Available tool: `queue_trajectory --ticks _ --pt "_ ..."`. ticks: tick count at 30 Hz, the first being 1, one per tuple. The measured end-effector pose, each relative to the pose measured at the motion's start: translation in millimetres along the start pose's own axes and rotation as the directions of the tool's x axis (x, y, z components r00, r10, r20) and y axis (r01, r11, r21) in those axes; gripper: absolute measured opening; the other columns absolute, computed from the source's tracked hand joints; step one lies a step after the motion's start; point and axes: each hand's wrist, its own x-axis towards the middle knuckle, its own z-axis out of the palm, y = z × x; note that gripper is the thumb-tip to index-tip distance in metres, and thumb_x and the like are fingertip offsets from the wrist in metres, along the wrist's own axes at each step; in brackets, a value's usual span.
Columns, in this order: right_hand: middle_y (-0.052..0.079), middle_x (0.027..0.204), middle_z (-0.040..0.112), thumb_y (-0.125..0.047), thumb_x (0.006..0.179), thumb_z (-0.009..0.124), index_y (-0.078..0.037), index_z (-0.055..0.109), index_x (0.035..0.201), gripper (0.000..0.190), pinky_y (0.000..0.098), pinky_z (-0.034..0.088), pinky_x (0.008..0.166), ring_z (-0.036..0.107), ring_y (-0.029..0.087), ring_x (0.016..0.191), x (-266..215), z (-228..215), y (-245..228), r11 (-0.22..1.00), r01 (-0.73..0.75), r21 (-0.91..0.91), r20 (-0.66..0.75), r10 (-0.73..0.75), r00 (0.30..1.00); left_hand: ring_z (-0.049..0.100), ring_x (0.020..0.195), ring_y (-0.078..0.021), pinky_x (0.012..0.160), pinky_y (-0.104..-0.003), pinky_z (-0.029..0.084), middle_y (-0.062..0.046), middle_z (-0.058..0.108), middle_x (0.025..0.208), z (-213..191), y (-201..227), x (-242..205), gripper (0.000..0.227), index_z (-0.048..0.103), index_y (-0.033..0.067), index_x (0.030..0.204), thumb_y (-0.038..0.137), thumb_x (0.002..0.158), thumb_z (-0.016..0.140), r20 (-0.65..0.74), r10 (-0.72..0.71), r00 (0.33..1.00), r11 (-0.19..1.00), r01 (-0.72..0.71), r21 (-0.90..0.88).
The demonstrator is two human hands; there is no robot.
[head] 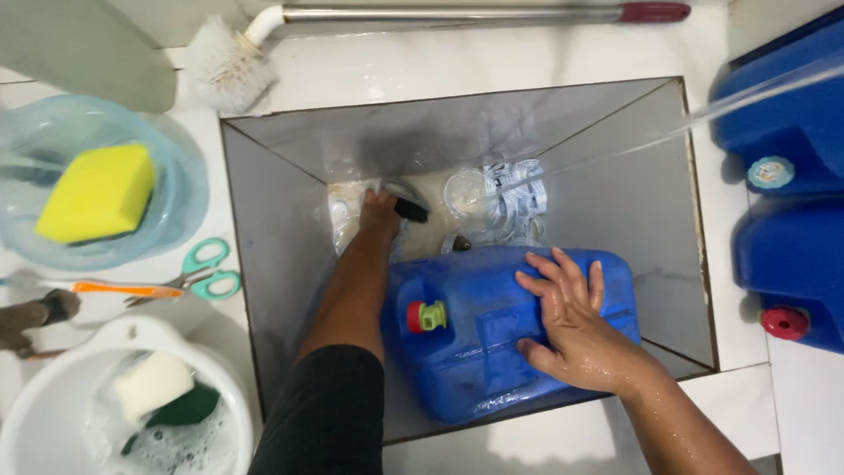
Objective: The person washes a blue plastic container under running water, scrubs it with a brush, rinses it, and dries it with a cloth. They then use a heat gun to apply a label to the container and wipe it down again.
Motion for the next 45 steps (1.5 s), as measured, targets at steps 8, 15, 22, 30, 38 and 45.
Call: queue_trajectory --ticks 8,15,22,30,38,45 --pt "0.022 0.158 0.02 -0.037 0.078 0.073 -0.003 0.032 0.145 0.085 0.0639 -0.015 0.114 -0.003 0.043 0.152 1 3 1 1.0 0.008 -0.008 0.002 -0.008 1.0 0.028 0.147 -0.0235 0.109 -0.052 0.018 -0.008 0.04 0.158 -18 5 -9 0.046 0.062 0.0116 0.14 0.023 0.096 0.058 0.073 -0.12 0.99 0.986 0.127 -0.106" --pt "0.017 0.16 0.02 -0.04 0.078 0.073 -0.009 0.031 0.147 0.087 0.0658 -0.012 0.115 0.001 0.04 0.152 16 -1 -5 0.996 -0.022 -0.083 0.022 0.024 0.999 0.031 0.148 -0.0312 0.11 -0.055 0.018 -0.01 0.043 0.157 -122 7 -74 0.055 0.063 0.0151 0.141 0.037 0.09 0.069 0.201 -0.08 0.976 0.997 0.076 0.026" --pt "0.018 0.156 0.035 -0.051 0.082 0.072 -0.012 0.038 0.151 0.087 0.0601 0.005 0.119 0.02 0.041 0.151 23 -12 -8 0.997 -0.065 -0.047 0.029 0.067 0.997 0.04 0.137 -0.0292 0.107 -0.054 0.024 -0.01 0.047 0.149 -241 -11 -205 0.045 0.062 0.0034 0.138 0.02 0.097 0.053 -0.103 -0.072 0.992 0.981 0.089 0.173" --pt "0.004 0.14 0.054 -0.049 0.088 0.075 -0.015 0.034 0.15 0.081 0.0384 0.047 0.101 0.052 0.019 0.128 128 -39 -14 0.359 0.212 0.909 -0.175 -0.132 0.976 0.053 0.119 -0.0279 0.106 -0.055 0.034 -0.01 0.051 0.148 -354 30 -420 0.038 0.067 0.0005 0.126 0.019 0.098 0.049 -0.613 0.209 0.762 0.951 -0.013 0.308" --pt "0.01 0.098 0.064 -0.038 0.102 0.069 -0.001 0.061 0.125 0.045 0.0291 0.049 0.054 0.058 0.016 0.068 139 -70 -12 0.556 0.073 0.828 0.014 -0.152 0.988 0.037 0.137 -0.0432 0.112 -0.062 0.025 -0.022 0.032 0.158 -293 86 -457 0.102 0.039 -0.0043 0.145 0.041 0.066 0.086 -0.618 -0.012 0.786 0.985 -0.097 -0.142" --pt "0.023 0.102 0.07 -0.027 0.067 0.091 0.007 0.056 0.123 0.074 0.0414 0.056 0.068 0.069 0.032 0.084 104 -161 17 0.91 0.012 0.415 -0.335 0.141 0.932 0.041 0.141 -0.0387 0.116 -0.046 0.037 -0.02 0.041 0.151 -242 114 -423 0.131 0.031 0.005 0.155 0.041 0.049 0.098 -0.369 -0.124 0.921 0.767 -0.147 -0.625"
